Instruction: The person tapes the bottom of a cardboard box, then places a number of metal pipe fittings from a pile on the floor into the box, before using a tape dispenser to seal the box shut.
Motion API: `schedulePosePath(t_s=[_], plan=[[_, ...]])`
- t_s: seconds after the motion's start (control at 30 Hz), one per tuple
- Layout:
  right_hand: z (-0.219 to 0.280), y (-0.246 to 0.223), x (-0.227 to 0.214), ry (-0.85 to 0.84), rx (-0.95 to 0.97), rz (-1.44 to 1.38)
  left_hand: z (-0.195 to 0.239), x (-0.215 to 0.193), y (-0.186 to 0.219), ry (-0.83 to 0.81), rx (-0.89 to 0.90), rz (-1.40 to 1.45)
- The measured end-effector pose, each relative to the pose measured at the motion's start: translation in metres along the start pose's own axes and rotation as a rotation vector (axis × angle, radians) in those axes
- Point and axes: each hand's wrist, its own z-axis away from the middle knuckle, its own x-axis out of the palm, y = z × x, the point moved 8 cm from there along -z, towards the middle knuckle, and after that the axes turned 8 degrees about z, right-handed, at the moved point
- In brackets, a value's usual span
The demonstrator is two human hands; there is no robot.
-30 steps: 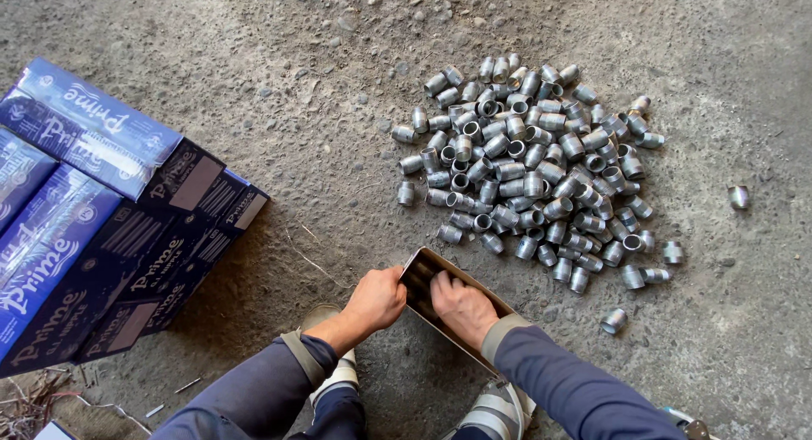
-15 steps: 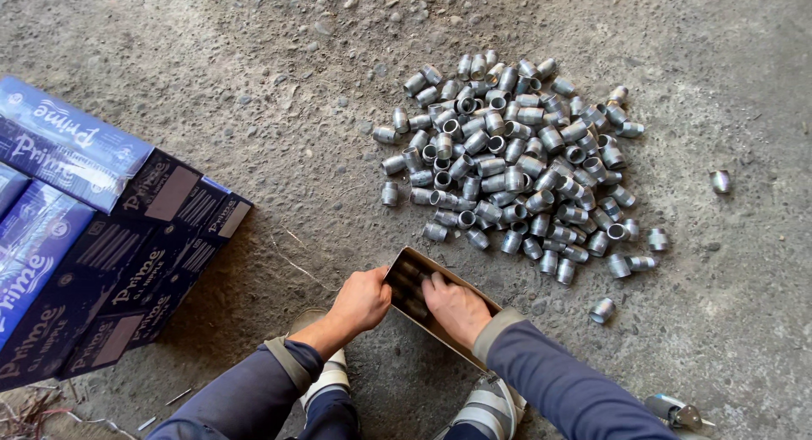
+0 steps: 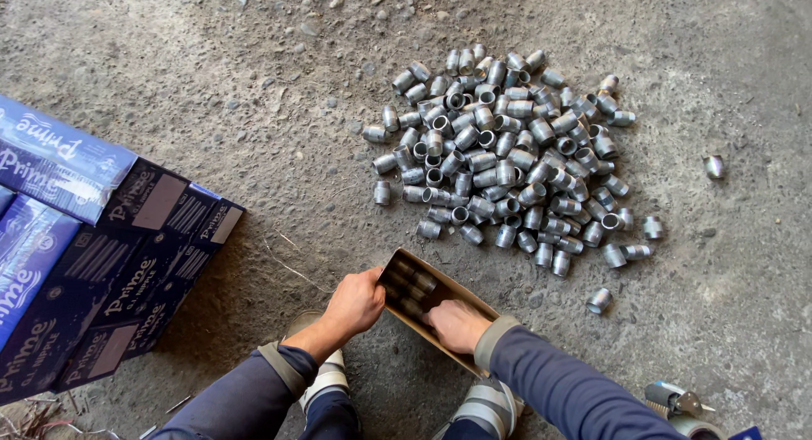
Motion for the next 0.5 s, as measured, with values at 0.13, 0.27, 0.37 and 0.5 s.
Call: schedulePosePath(t_s=[0.13, 0.27, 0.37, 0.5], plan=[[0.005, -0.004, -0.012, 0.036, -0.046, -0.068, 0.004, -0.003, 0.003, -0.010, -0.049, 0.039], [0.010, -0.017, -0.026, 0.087, -0.067, 0.014, 0.002, -0.003, -0.001, -0.011, -0.038, 0.021], [0.009, -0.009, -0.027, 0.133, -0.055, 0.040, 0.007, -0.008, 0.008, -0.006, -0.023, 0.049], [0.072, -0.003, -0.099, 0.206, 0.007, -0.452, 0.015, -0.011, 0.016, -0.013, -0.022, 0.073]])
